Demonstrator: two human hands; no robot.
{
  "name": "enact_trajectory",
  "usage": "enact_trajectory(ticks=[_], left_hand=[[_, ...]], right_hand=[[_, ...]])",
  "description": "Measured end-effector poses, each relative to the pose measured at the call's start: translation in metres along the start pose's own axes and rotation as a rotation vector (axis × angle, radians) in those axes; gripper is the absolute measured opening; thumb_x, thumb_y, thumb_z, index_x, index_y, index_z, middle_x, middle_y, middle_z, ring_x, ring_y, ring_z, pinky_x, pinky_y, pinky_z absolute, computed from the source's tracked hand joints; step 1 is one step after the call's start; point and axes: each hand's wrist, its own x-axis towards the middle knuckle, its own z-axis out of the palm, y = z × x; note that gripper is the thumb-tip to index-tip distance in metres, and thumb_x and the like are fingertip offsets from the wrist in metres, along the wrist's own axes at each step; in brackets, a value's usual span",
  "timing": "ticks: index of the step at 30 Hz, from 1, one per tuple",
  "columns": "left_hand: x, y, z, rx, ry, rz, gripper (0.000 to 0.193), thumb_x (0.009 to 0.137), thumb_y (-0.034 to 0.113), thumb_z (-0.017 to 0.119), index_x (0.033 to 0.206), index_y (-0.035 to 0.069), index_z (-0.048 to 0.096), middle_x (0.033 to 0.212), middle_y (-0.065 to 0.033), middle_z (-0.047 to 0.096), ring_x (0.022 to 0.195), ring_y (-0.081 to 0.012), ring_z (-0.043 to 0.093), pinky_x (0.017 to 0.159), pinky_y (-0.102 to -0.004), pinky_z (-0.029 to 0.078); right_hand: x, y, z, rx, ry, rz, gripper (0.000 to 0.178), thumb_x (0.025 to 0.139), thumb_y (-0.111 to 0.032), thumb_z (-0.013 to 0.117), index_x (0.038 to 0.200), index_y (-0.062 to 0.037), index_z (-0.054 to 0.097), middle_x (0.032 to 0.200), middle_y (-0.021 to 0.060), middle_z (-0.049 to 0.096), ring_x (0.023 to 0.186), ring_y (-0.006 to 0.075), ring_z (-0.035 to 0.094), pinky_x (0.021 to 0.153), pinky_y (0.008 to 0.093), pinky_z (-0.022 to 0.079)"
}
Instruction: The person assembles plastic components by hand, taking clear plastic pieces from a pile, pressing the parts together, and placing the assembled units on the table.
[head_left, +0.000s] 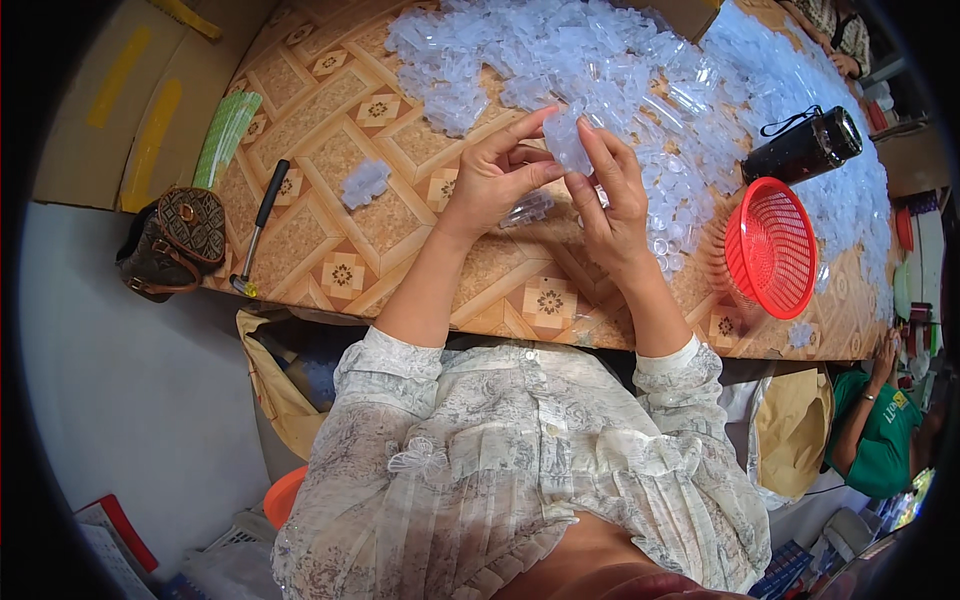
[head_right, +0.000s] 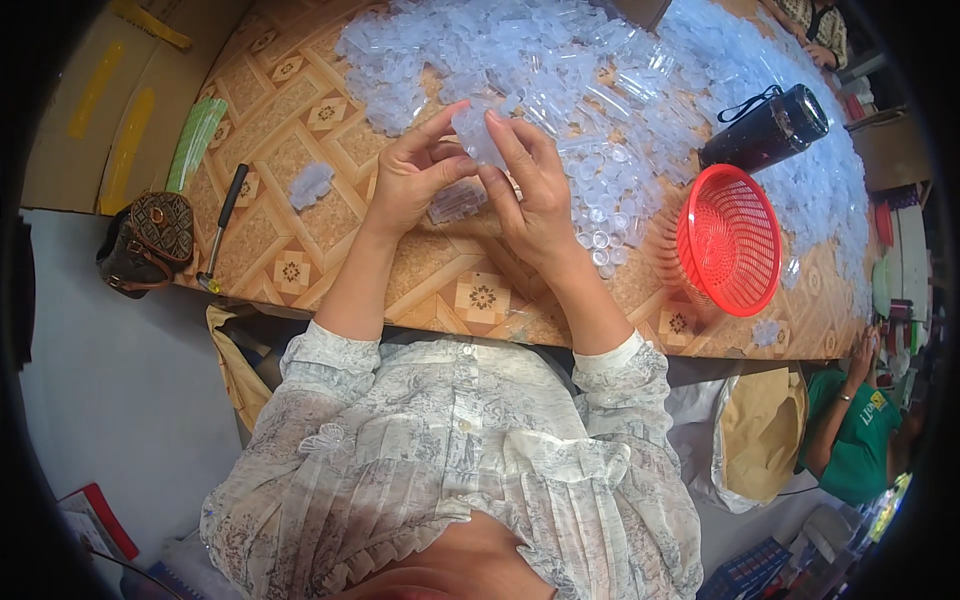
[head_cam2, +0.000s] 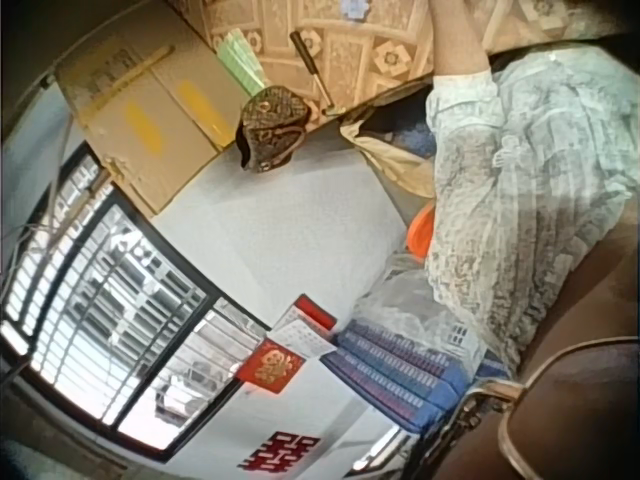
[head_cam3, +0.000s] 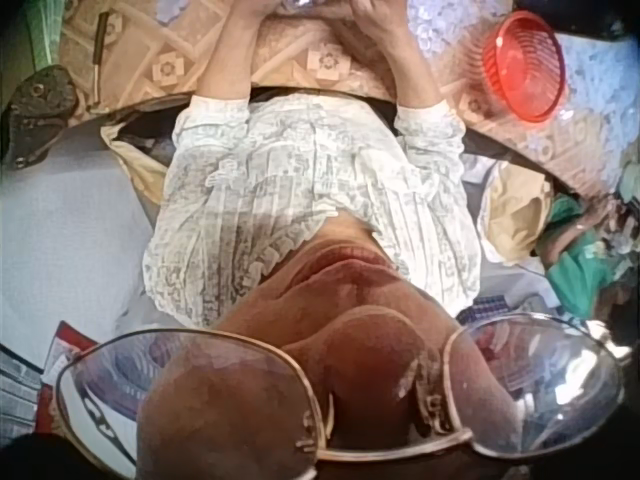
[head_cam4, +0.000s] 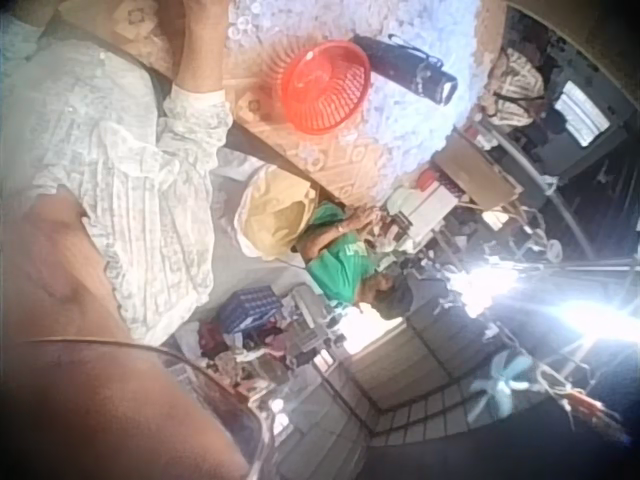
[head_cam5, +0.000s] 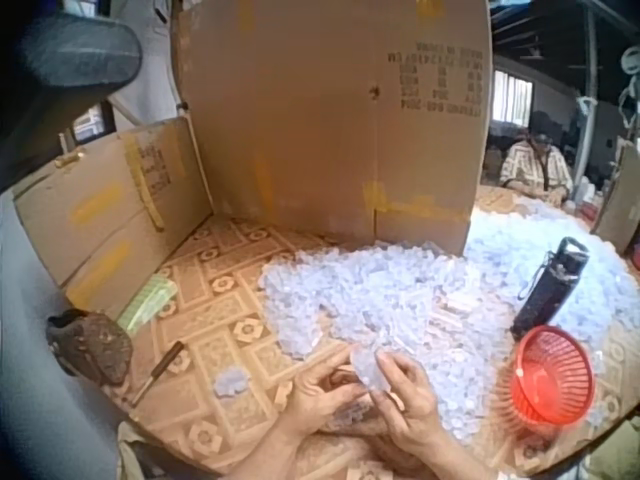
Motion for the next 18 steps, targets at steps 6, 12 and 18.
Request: enact_trajectory(ticks=[6,12,18], left_hand=[[0.001,0.001,0.002,0.011,0.013,-0.022,0.055,0.081,-0.006,0.065,0.132,0.004,0.048,0.112,-0.0061,0.058,0.094,-0.0116,0.061,0.081,-0.0252,0.053],[0.002,0.0,0.001,0.007,0.007,-0.086,0.056,0.082,0.0,0.067,0.134,0.005,0.046,0.113,-0.0075,0.057,0.092,-0.0119,0.061,0.075,-0.0257,0.056],[0.003,0.002,-0.001,-0.007,0.001,-0.128,0.056,0.083,0.005,0.066,0.134,0.006,0.045,0.112,-0.0071,0.058,0.091,-0.0123,0.062,0.069,-0.0259,0.057]], right_hand=[[0.001,-0.007,-0.001,0.065,0.006,0.107,0.046,0.086,-0.005,0.061,0.131,-0.009,0.051,0.118,0.0163,0.052,0.1,0.0231,0.057,0.074,0.0293,0.05],[-0.001,0.003,-0.001,0.072,-0.009,0.166,0.044,0.088,-0.013,0.061,0.131,-0.0089,0.051,0.117,0.013,0.055,0.09,0.0171,0.057,0.071,0.0267,0.049],[-0.001,0.005,0.002,0.192,-0.01,0.233,0.045,0.088,-0.016,0.062,0.131,-0.0083,0.051,0.115,0.0118,0.056,0.085,0.0148,0.055,0.071,0.0268,0.049]])
